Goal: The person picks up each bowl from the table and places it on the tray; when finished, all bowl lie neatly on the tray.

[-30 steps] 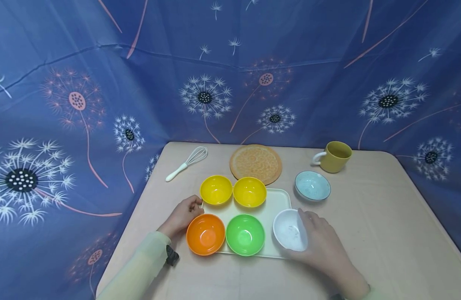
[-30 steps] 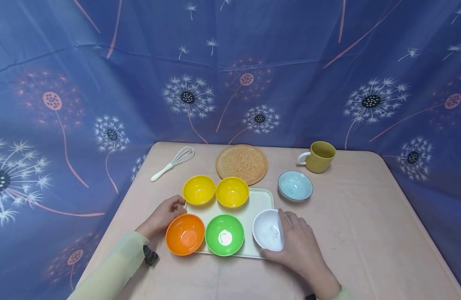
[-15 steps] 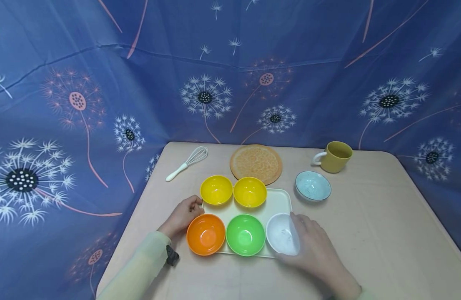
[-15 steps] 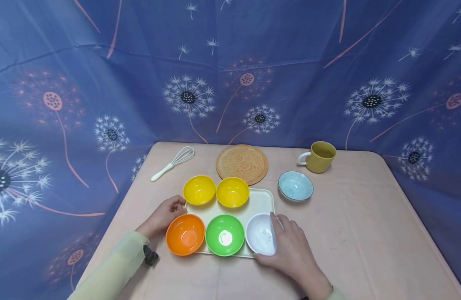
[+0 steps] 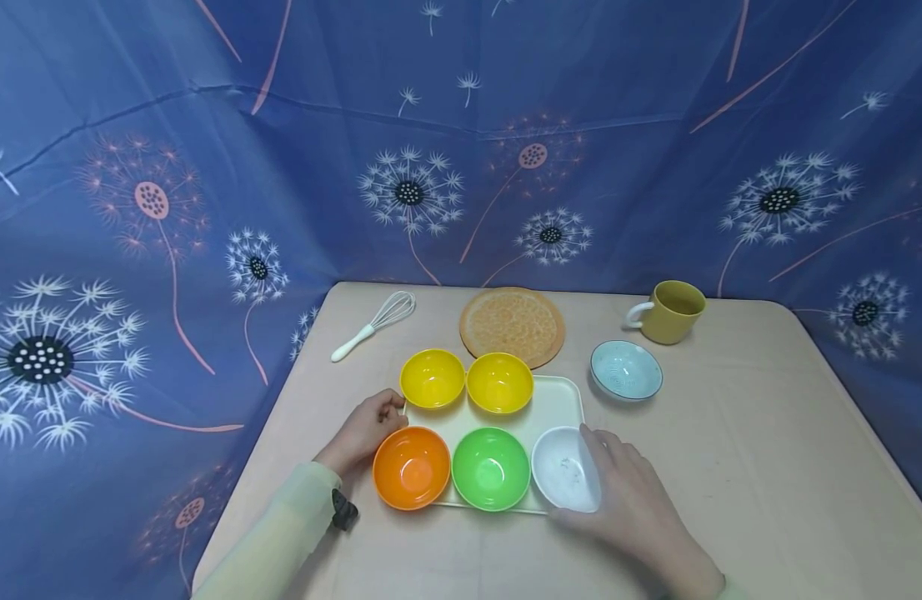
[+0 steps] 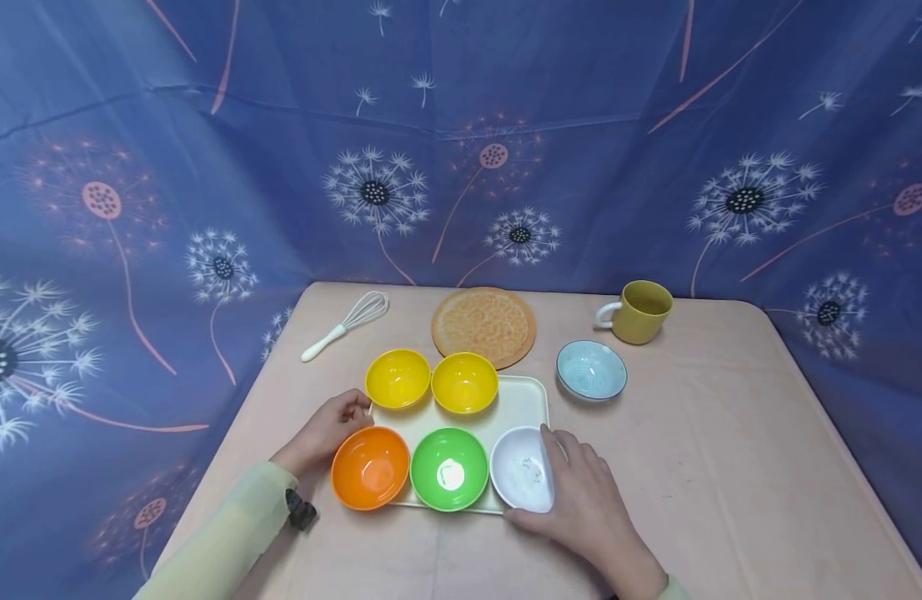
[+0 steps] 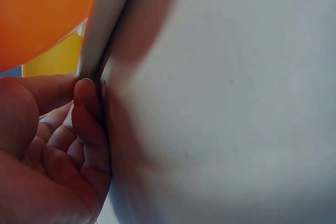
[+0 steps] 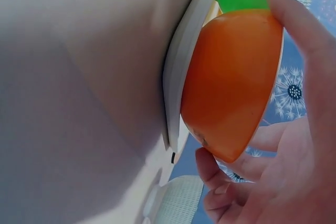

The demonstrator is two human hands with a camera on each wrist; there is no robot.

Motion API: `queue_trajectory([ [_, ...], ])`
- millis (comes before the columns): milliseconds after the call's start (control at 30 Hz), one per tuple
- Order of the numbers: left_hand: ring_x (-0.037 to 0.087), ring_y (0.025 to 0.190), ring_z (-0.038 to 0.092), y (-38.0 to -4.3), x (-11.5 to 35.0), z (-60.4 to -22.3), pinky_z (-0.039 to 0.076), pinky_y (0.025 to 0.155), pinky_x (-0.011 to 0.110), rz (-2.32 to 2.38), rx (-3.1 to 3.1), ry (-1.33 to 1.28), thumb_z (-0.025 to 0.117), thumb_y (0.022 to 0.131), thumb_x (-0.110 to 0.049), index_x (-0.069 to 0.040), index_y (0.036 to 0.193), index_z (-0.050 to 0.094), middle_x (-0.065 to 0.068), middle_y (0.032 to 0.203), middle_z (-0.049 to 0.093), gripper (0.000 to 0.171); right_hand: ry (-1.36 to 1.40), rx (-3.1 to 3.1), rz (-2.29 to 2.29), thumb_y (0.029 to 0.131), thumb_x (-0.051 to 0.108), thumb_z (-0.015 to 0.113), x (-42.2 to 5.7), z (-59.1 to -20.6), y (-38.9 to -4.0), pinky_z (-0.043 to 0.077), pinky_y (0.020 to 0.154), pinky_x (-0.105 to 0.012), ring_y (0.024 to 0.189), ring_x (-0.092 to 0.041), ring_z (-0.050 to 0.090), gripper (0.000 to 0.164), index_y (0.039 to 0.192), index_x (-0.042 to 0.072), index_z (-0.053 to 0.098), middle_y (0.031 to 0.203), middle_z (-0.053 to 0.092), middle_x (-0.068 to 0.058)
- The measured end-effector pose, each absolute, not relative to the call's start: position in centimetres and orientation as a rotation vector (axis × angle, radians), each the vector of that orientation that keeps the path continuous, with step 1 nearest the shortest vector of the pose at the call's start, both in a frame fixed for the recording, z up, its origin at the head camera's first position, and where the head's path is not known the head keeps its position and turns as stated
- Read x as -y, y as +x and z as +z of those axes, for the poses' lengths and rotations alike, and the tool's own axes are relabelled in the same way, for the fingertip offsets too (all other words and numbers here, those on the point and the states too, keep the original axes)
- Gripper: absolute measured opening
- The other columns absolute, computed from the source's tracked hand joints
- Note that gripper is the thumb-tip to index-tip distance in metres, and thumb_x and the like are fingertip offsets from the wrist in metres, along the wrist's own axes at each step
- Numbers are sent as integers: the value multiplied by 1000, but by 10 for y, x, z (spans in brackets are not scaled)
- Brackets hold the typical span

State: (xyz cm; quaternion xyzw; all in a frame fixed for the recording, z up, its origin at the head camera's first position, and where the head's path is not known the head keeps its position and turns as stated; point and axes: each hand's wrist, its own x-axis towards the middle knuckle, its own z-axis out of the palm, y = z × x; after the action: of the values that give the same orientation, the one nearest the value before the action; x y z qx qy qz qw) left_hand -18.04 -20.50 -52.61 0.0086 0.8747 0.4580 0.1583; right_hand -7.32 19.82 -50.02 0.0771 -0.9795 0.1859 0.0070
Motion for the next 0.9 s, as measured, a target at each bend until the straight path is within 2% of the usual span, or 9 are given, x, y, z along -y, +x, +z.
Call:
queue_trajectory([
  [133, 23, 80, 54, -180, 206, -526, 43, 76, 34, 1313, -2502, 31, 66, 102, -12, -12, 122, 63, 6, 85, 56, 20, 223, 3082, 599, 54, 96, 71, -201, -500, -77, 45, 95, -59, 115, -34, 52, 138, 155, 8, 43, 146, 51, -14],
  [267, 22, 80, 54, -180, 205, -527, 43, 76, 35, 1313, -2501, 19, 66, 102, -12, -12, 122, 63, 6, 86, 55, 20, 234, 3064, 622, 63, 91, 73, -210, -491, -89, 43, 99, -65, 122, -40, 51, 128, 156, 9, 42, 151, 48, -18],
  [367, 22, 81, 54, -181, 204, -527, 43, 76, 35, 1315, -2500, 9, 67, 102, -13, -13, 122, 63, 6, 86, 56, 21, 249, 3040, 609, 71, 87, 71, -224, -479, -106, 39, 103, -70, 130, -49, 47, 124, 157, 3, 41, 156, 43, -25],
  [467, 22, 81, 54, -181, 203, -528, 43, 77, 35, 1323, -2495, 11, 68, 102, -13, -12, 123, 63, 6, 87, 56, 21, 223, 3018, 575, 74, 86, 68, -242, -469, -127, 34, 106, -71, 132, -53, 43, 127, 157, -3, 36, 157, 38, -30],
  [533, 22, 82, 53, -181, 203, -528, 43, 77, 35, 1326, -2495, 13, 68, 102, -12, -12, 123, 63, 6, 87, 56, 21, 201, 3010, 540, 74, 88, 66, -254, -466, -142, 34, 104, -72, 128, -56, 44, 130, 155, -8, 36, 154, 39, -33],
  [700, 22, 81, 54, -181, 204, -528, 44, 75, 34, 1323, -2496, 11, 68, 102, -14, -12, 122, 63, 6, 87, 56, 21, 208, 2962, 462, 72, 85, 72, -281, -470, -178, 39, 94, -72, 116, -57, 49, 127, 153, -8, 39, 145, 46, -33],
  [900, 22, 81, 53, -180, 204, -527, 43, 74, 34, 1326, -2495, 15, 67, 102, -14, -12, 121, 63, 6, 86, 56, 19, 212, 3023, 436, 71, 82, 75, -293, -477, -209, 42, 87, -73, 112, -60, 50, 125, 151, -8, 41, 148, 43, -33],
])
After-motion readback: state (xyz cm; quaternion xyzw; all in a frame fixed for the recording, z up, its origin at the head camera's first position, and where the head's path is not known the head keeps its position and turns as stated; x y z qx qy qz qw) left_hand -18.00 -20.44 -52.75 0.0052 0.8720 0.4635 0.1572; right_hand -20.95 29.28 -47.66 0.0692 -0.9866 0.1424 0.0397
